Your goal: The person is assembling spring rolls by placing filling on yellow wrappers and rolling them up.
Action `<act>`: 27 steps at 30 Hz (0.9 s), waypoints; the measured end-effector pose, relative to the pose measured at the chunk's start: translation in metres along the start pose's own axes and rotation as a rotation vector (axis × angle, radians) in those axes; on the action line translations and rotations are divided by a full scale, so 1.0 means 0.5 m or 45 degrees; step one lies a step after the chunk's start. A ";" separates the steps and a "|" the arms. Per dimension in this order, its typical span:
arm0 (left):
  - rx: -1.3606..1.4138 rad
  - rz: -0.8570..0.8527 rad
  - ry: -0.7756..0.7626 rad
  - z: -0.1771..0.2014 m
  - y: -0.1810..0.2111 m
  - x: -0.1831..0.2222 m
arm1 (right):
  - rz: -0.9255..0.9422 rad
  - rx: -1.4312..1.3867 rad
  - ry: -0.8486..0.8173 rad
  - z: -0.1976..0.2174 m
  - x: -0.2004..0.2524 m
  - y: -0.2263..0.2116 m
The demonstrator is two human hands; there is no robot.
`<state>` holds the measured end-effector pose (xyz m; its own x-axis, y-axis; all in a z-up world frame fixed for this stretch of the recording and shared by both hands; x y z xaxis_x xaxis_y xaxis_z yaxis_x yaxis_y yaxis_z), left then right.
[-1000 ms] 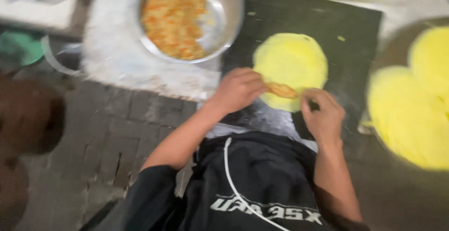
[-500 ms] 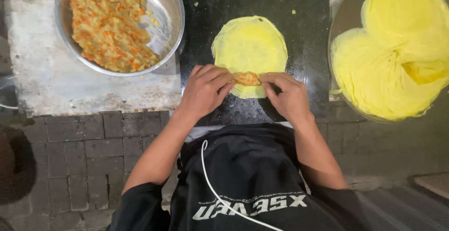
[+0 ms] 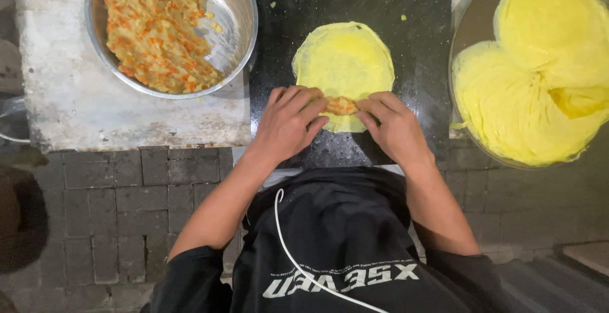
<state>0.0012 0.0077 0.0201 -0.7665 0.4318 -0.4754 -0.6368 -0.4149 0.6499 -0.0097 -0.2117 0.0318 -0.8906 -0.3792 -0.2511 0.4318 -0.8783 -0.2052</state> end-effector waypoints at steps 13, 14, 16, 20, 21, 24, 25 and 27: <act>-0.034 0.077 0.144 0.030 0.001 0.074 | -0.271 -1.122 -0.061 0.117 -0.185 -0.010; -0.020 0.043 0.086 0.027 0.016 0.075 | 0.106 -1.406 -0.048 0.131 -0.233 -0.043; -0.014 0.005 0.033 0.022 0.039 0.076 | 0.503 -1.675 -0.028 0.124 -0.323 -0.094; -0.153 -0.047 -0.033 0.000 0.070 0.069 | 0.266 -1.355 -0.326 -0.012 -0.455 -0.215; -0.213 -0.016 -0.029 -0.004 0.072 0.063 | 0.528 -0.472 -0.233 -0.043 -0.484 -0.248; -0.251 -0.043 -0.089 -0.001 0.074 0.045 | 0.777 -0.142 0.122 -0.041 -0.410 -0.222; -0.231 -0.064 -0.107 -0.006 0.071 0.041 | 0.747 -0.128 0.123 -0.011 -0.375 -0.191; -0.176 -0.024 -0.068 -0.015 0.064 0.038 | 0.592 -0.412 0.178 0.045 -0.314 -0.137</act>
Point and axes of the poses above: each hand's wrist, its own x-axis away from the middle knuckle, its own z-axis out of the back of the hand, y = z × x, the point moved 3 cm from there along -x, towards the middle knuckle, and after that the axes turned 14 degrees about x, right-handed, at the moved point
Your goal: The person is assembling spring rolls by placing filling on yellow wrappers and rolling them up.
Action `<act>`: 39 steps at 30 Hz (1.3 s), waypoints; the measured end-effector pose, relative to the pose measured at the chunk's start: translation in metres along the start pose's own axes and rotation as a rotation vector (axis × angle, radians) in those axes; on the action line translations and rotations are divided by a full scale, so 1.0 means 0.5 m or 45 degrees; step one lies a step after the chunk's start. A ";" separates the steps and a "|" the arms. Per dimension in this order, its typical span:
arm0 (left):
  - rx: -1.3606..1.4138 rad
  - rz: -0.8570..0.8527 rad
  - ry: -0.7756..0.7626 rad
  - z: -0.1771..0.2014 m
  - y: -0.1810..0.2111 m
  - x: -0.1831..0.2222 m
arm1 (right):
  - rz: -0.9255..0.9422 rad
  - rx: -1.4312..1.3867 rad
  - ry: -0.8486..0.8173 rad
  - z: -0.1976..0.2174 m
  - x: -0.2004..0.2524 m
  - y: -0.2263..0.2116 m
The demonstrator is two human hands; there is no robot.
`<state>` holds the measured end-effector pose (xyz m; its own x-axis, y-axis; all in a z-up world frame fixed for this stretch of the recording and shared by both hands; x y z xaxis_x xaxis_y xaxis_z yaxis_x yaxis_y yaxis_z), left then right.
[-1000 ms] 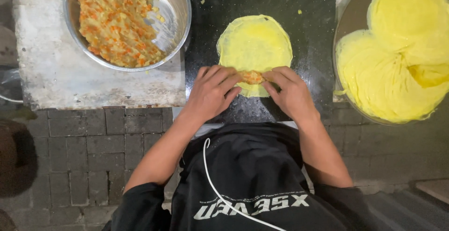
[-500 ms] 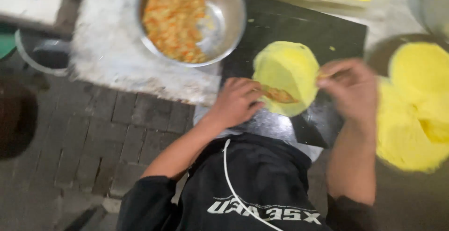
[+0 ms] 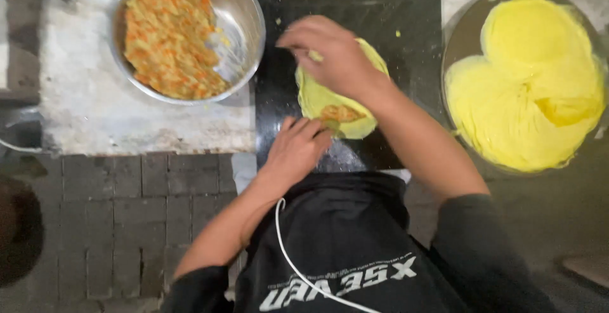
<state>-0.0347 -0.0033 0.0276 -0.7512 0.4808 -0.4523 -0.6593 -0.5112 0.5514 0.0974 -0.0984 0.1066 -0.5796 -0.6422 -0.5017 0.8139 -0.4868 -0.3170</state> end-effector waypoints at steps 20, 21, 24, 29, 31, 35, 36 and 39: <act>0.013 -0.302 0.242 -0.063 -0.058 -0.068 | -0.440 0.607 0.175 -0.027 0.382 -0.021; 0.022 -0.301 0.269 -0.060 -0.057 -0.074 | -0.463 0.600 0.195 -0.014 0.371 -0.025; -0.026 -0.307 0.279 -0.058 -0.067 -0.097 | -0.528 0.518 0.186 0.015 0.342 -0.005; -0.035 -0.221 0.262 -0.050 -0.100 -0.128 | -0.679 0.263 -0.005 0.037 0.290 0.044; -0.017 -0.146 0.245 -0.041 -0.120 -0.123 | -0.712 0.148 -0.113 0.041 0.276 0.055; 0.041 -0.031 0.267 0.001 -0.136 -0.104 | -0.648 0.234 -0.275 0.062 0.261 0.047; 0.108 -0.005 0.272 0.015 -0.133 -0.097 | -0.607 0.264 -0.287 0.073 0.256 0.035; 0.335 -0.055 0.242 0.014 -0.102 -0.086 | -0.550 0.067 -0.275 0.060 0.256 0.020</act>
Point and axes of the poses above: each hand's wrist, its own x-axis away from the middle knuckle, its own z-axis out of the back of the hand, y = z × x, the point moved 3 cm from there along -x, towards the middle knuckle, and after that the axes turned 14 degrees about x, right-handed, at the moved point
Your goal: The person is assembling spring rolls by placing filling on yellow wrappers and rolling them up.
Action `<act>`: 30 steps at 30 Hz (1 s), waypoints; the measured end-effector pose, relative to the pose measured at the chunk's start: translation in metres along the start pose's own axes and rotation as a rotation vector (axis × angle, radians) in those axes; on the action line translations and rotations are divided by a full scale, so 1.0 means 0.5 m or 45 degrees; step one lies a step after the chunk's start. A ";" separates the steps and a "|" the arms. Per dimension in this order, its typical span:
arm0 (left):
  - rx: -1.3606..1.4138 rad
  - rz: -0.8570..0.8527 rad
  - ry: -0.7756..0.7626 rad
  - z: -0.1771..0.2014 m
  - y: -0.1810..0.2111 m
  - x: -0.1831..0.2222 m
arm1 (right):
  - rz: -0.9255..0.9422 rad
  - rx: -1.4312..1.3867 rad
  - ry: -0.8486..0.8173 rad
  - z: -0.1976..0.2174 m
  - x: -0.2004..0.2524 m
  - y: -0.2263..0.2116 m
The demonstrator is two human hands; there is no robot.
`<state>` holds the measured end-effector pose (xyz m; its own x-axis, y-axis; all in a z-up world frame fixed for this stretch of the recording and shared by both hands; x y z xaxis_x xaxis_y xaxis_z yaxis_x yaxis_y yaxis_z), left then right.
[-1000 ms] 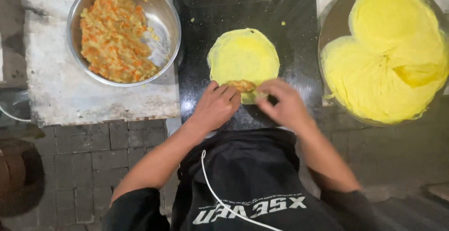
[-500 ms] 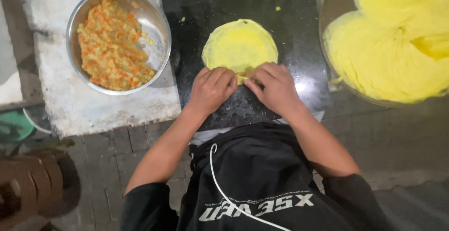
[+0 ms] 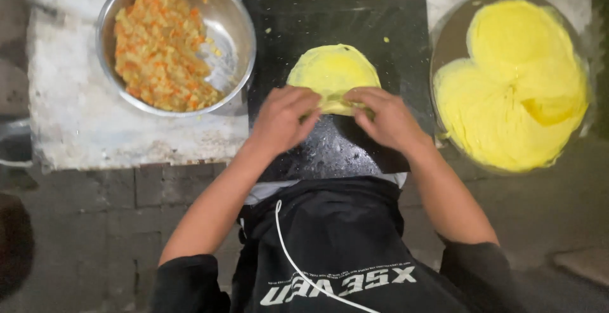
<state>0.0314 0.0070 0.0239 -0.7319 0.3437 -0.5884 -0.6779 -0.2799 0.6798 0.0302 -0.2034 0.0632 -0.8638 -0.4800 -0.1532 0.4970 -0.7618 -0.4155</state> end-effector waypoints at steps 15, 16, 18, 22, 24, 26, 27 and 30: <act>-0.153 0.071 -0.198 -0.013 -0.023 0.052 | 0.026 0.342 0.236 -0.050 0.070 0.023; -0.154 0.055 -0.232 -0.004 -0.016 0.054 | -0.003 0.331 0.258 -0.051 0.084 0.040; -0.263 0.080 -0.166 0.024 -0.006 0.051 | -0.015 0.537 0.384 -0.053 0.113 0.068; -0.364 0.095 -0.225 0.015 -0.009 0.052 | -0.124 0.608 0.457 -0.049 0.134 0.083; -0.424 0.160 -0.269 0.012 -0.008 0.052 | -0.221 0.649 0.367 -0.056 0.148 0.089; -0.372 0.117 -0.252 0.006 -0.009 0.052 | -0.311 0.539 0.437 -0.053 0.143 0.073; -0.336 0.084 -0.178 0.007 -0.011 0.050 | -0.344 0.448 0.514 -0.046 0.136 0.067; -0.361 -0.014 -0.112 -0.003 -0.008 0.042 | -0.266 0.268 0.607 -0.026 0.112 0.049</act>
<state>0.0189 0.0139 0.0080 -0.7240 0.4211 -0.5463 -0.6871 -0.5108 0.5167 -0.0070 -0.2435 0.0328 -0.8632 -0.0975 -0.4954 0.2752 -0.9135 -0.2997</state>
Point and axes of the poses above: each hand's wrist, its own x-axis away from the middle knuckle, its own z-axis out of the back of the hand, y = z × x, the point moved 3 cm from there along -x, towards the middle knuckle, and after that the axes turned 14 degrees about x, right-handed, at the moved point
